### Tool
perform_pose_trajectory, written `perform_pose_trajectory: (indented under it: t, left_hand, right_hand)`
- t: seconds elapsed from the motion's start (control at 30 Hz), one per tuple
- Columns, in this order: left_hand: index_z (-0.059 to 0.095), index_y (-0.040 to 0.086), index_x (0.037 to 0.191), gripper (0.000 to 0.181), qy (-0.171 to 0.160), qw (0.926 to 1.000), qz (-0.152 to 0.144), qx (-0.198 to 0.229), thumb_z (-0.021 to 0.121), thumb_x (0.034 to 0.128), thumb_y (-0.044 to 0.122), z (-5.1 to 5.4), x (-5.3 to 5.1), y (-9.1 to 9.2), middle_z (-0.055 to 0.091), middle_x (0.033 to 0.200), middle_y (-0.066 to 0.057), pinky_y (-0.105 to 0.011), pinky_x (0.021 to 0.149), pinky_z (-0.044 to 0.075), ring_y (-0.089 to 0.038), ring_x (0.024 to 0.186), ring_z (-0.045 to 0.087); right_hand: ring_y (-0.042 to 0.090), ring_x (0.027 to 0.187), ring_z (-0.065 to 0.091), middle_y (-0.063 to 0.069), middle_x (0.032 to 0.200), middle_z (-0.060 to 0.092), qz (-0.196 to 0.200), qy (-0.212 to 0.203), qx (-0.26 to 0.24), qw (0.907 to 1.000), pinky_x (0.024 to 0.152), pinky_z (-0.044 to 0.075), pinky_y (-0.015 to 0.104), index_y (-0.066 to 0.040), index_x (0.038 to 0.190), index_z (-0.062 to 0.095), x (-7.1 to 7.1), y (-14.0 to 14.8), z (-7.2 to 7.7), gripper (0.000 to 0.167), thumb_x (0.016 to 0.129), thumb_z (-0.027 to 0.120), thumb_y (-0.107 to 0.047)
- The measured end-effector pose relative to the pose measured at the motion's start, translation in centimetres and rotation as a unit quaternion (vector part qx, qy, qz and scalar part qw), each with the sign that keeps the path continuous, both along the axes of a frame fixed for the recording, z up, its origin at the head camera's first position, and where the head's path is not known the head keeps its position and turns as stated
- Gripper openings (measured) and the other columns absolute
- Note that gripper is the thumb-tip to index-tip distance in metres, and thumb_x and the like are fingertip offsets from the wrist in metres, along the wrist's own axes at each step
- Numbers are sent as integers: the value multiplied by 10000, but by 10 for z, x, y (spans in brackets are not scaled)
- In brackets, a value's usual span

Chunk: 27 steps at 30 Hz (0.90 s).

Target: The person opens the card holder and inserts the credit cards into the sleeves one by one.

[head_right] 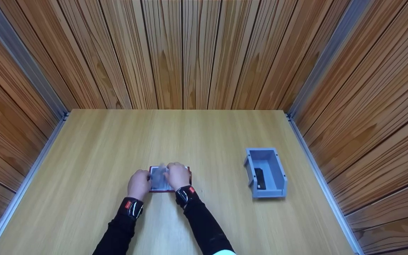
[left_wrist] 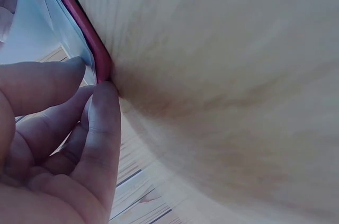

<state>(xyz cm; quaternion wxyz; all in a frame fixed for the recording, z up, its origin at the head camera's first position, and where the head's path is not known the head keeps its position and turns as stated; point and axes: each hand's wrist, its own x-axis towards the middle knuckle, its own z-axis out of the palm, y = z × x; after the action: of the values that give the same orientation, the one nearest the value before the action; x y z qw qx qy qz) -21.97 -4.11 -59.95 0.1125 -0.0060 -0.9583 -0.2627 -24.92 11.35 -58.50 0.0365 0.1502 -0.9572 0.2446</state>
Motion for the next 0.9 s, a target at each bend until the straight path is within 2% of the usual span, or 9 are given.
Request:
perform_pose_trajectory:
  t: [0.3,0.33,0.37,0.47,0.57,0.6,0.67,0.9]
  left_hand:
    - [675,-43,762,71,185,9996,-107,171,616,794,-66,-3,1,-1,571,708,-156,-483,621,482,-361,673,607]
    - [674,-41,757,68,209,9996,-120,160,619,789,-66,-3,1,-2,571,705,-157,-484,623,481,-364,673,607]
    - [672,-39,751,67,237,9995,-131,166,621,784,-68,-3,1,-2,572,701,-158,-487,623,480,-367,673,607]
    - [664,-32,737,65,315,9992,-157,210,626,770,-73,-3,1,-3,568,694,-158,-490,621,475,-373,670,601]
    - [661,-33,740,55,374,9989,-173,236,631,764,-72,-4,0,-4,565,696,-162,-494,622,473,-377,674,597]
    - [661,-34,744,51,375,9989,-175,231,630,766,-69,-5,0,-4,564,698,-163,-494,623,473,-378,676,596]
    - [664,-38,755,42,387,9989,-186,206,635,765,-66,-6,-1,-5,566,702,-167,-496,625,474,-379,678,597]
    - [667,-27,756,65,257,9991,-184,295,639,755,-86,-6,-1,-7,569,704,-146,-480,628,470,-362,685,596]
  right_hand:
    - [293,854,633,117,897,667,284,290,-56,9992,806,500,424,9,966,696,0,-2,-8,212,818,778,-118]
    - [291,842,626,113,882,657,320,347,-63,9989,796,500,423,11,951,693,1,-2,-9,207,805,782,-106]
    - [273,829,618,96,873,648,381,472,-87,9981,782,497,408,-3,945,693,-1,-1,-15,207,806,784,-125]
    - [256,821,606,74,857,626,441,533,-110,9975,769,498,397,-15,929,691,0,-1,-16,198,788,792,-112]
    - [259,838,610,70,864,622,428,486,-33,9979,773,503,397,-22,939,698,1,-2,-17,205,786,798,-115]
    - [273,848,614,77,867,623,397,386,2,9985,781,505,409,-14,938,699,4,-4,-10,207,776,801,-91]
    - [273,850,614,73,868,621,392,392,134,9984,775,507,404,-21,940,702,5,-5,-10,216,771,810,-101]
    - [245,845,597,47,872,599,337,335,333,9983,744,502,379,-52,943,705,8,-8,-10,218,778,818,-138]
